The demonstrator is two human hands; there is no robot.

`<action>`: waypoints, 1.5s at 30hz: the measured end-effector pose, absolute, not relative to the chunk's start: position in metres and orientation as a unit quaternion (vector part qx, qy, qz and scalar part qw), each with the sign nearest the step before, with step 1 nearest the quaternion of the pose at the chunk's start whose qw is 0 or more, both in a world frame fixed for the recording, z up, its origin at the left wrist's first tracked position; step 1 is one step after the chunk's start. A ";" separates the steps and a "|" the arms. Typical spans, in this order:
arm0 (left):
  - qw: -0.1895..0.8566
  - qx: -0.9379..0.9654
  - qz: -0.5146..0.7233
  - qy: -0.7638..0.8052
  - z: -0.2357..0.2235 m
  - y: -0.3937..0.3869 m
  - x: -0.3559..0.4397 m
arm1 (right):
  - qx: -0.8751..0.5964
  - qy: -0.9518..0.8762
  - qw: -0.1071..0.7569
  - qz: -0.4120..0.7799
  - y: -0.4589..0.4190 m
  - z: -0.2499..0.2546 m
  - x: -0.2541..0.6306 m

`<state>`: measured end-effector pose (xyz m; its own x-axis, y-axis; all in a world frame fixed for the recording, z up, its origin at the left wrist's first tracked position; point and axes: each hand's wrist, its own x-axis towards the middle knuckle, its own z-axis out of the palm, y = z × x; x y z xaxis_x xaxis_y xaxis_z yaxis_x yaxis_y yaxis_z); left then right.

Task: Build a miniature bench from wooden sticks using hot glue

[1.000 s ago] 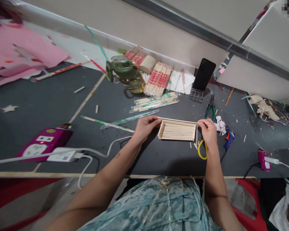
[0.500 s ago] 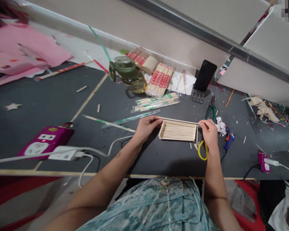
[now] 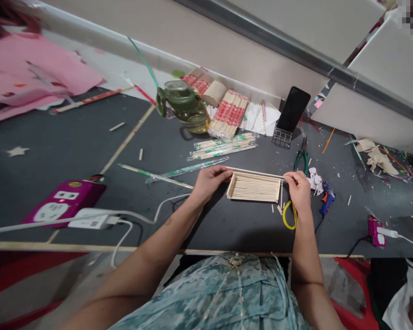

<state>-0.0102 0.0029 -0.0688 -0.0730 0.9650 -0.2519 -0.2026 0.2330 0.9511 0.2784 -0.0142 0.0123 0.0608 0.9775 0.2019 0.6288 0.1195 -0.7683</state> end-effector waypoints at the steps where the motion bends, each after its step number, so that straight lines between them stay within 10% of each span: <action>1: 0.578 0.359 0.505 0.531 -0.069 0.003 -0.010 | -0.622 -0.645 0.379 0.231 -0.014 0.012 0.278; 45: 0.575 0.364 0.503 0.533 -0.070 0.003 -0.010 | -0.628 -0.649 0.359 0.235 -0.014 0.007 0.278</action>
